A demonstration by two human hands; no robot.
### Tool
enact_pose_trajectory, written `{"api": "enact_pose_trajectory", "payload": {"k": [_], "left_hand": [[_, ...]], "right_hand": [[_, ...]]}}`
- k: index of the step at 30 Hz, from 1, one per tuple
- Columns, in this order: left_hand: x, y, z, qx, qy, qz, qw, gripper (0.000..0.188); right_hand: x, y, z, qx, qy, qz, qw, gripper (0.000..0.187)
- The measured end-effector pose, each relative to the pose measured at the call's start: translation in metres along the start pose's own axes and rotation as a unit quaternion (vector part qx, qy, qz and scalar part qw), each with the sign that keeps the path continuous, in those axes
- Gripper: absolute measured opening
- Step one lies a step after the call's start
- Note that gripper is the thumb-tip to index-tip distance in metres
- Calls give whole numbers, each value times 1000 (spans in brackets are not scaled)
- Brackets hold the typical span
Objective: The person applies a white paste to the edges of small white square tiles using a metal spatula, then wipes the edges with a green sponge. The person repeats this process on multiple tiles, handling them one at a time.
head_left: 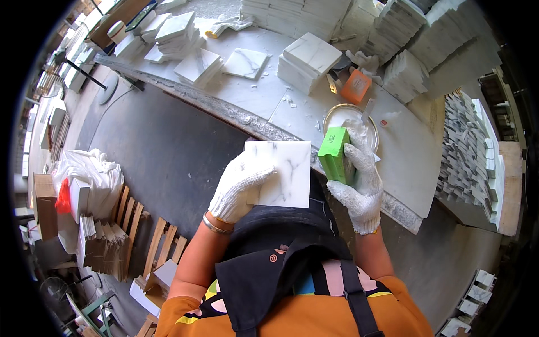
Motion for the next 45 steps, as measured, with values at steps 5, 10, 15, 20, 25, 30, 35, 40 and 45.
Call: {"api": "enact_pose_trajectory", "payload": {"k": [5,10,15,20,25,30,35,40,45], "left_hand": [[-6,24,4,-18,-30,47,998,52],[-5,5,24,-100,-51,52,992,46],[-8,22,22,-55,-35,78,995,44],[-6,6,23,-60,-64,37,995,40],[-5,9,6,-48,0,28,998,45],[-4,16,10,1,-5,32,999,49],[-9,2,5,36,9,12,999,44],[-3,10,5,13,-4,34,999,43],[0,10,10,36,-17,41,998,50]], "right_hand": [[10,26,34,-62,-96,46,992,64],[-13,-7,-29,-28,10,29,999,65],[-13,9,28,1,-73,30,997,65],[-15,1,-20,-46,19,30,998,65],[-8,-14,0,-37,-2,-13,999,57],[-3,24,34,-83,-100,75,989,59],[-7,-21,-33,-20,59,-30,998,57],[-2,-25,-39,225,166,-68,958,79],[4,8,-32,452,228,-6,863,85]]}}
Point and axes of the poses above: each hand's wrist, its own x-axis towards the middle knuckle, its own y-axis out of the palm, z = x × y, the point moved 10 cm from there along x, towards the middle knuckle, and after that the axes turned 4 degrees about y, right-handed, at the moved point
